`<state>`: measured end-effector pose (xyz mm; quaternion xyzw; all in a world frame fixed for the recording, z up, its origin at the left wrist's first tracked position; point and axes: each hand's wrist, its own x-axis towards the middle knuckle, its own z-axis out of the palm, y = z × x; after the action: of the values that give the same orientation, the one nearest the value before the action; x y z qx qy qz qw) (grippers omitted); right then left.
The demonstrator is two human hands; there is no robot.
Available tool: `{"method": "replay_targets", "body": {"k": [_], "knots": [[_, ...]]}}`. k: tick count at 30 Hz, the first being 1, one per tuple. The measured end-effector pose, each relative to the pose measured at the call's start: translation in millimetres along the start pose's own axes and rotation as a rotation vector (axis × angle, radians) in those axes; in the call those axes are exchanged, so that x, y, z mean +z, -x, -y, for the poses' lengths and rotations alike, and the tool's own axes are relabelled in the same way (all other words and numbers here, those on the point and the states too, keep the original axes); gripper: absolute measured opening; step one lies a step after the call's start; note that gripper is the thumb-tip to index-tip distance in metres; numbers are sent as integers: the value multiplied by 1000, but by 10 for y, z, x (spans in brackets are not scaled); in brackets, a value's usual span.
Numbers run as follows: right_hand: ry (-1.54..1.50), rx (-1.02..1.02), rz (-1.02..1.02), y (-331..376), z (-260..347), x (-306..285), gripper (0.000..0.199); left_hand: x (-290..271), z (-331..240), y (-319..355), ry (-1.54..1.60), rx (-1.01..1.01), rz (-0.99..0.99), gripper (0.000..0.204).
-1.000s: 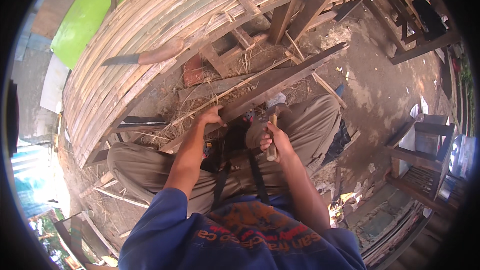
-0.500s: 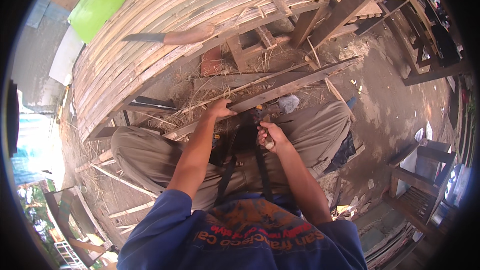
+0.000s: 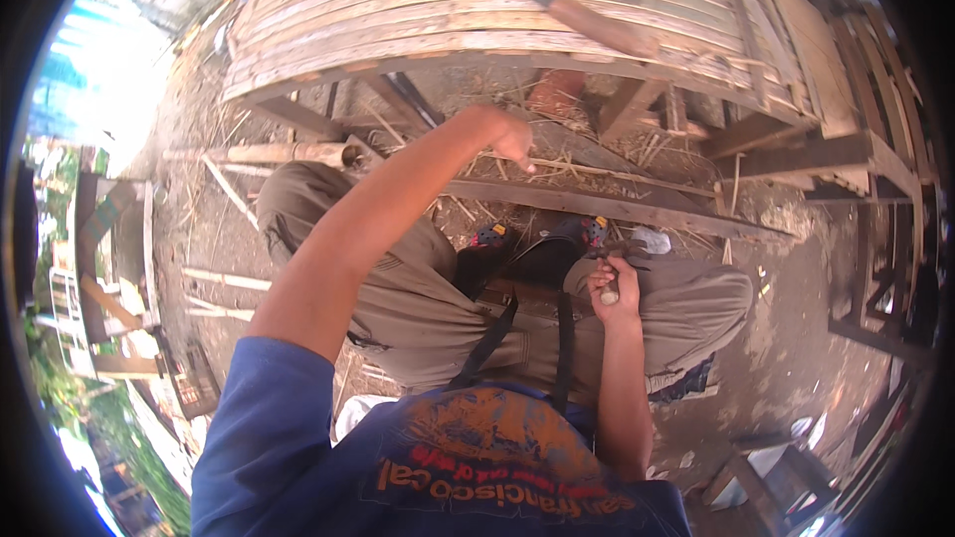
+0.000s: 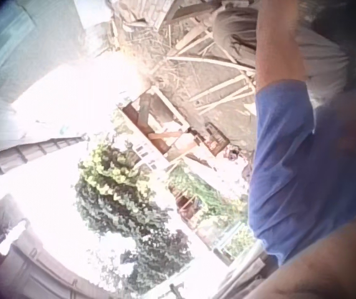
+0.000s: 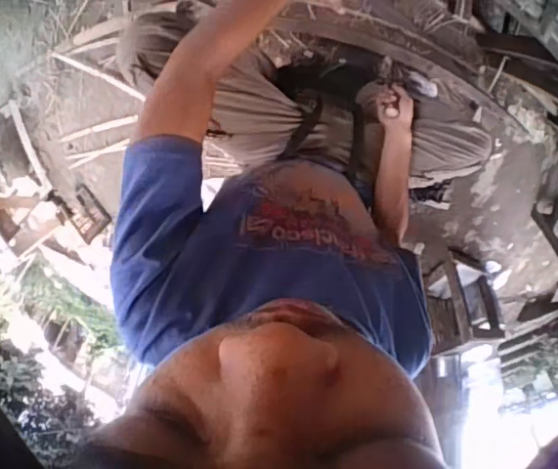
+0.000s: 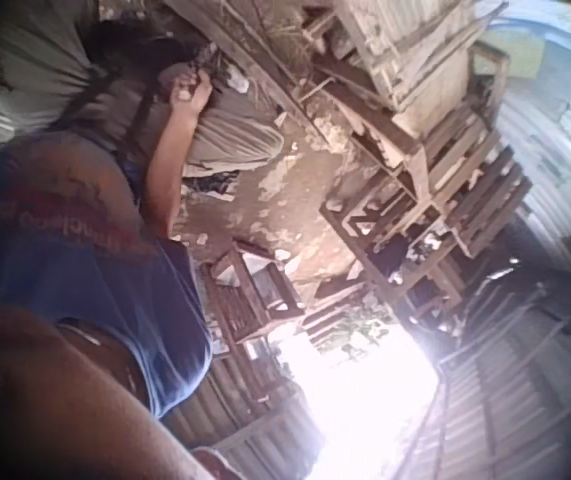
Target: The person sits on the ground and uses a machete to split a thin wooden plank, then uses a hammer to drive a nail into a wooden beam. The person handles wooden planks and a wooden beam while working in a cluttered outdoor area.
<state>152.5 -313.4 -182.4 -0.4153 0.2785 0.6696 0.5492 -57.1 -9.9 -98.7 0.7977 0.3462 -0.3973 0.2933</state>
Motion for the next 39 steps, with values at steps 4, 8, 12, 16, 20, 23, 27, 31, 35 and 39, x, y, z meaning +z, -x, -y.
{"method": "replay_targets", "body": {"k": [4,8,12,16,20,23,27,31,35,39], "knots": [[105,-137,11,38,-102,109,14,8,429,525,138,-35,-63,76],[296,-309,-37,75,-225,230,8,503,866,1079,309,69,-336,75],[482,-298,-74,-137,-206,335,8,1848,1301,801,661,-174,-784,73],[499,-175,20,-356,-313,567,6,3334,1432,-9,1576,-727,-1040,76],[367,-74,12,-306,-310,622,6,2883,728,-380,2341,-425,-695,95],[424,-76,43,-268,-379,593,6,2525,377,-589,2412,-309,-682,107],[500,-171,23,-55,-458,546,7,2459,83,-1123,2457,-249,-701,103],[489,-256,1,19,-400,423,12,2416,82,-725,2476,-376,-687,91],[531,-337,-46,183,-467,509,9,2391,158,-706,2558,-258,-724,86],[537,-422,-38,356,-459,306,11,2275,80,-751,2507,-366,-700,85]]}}
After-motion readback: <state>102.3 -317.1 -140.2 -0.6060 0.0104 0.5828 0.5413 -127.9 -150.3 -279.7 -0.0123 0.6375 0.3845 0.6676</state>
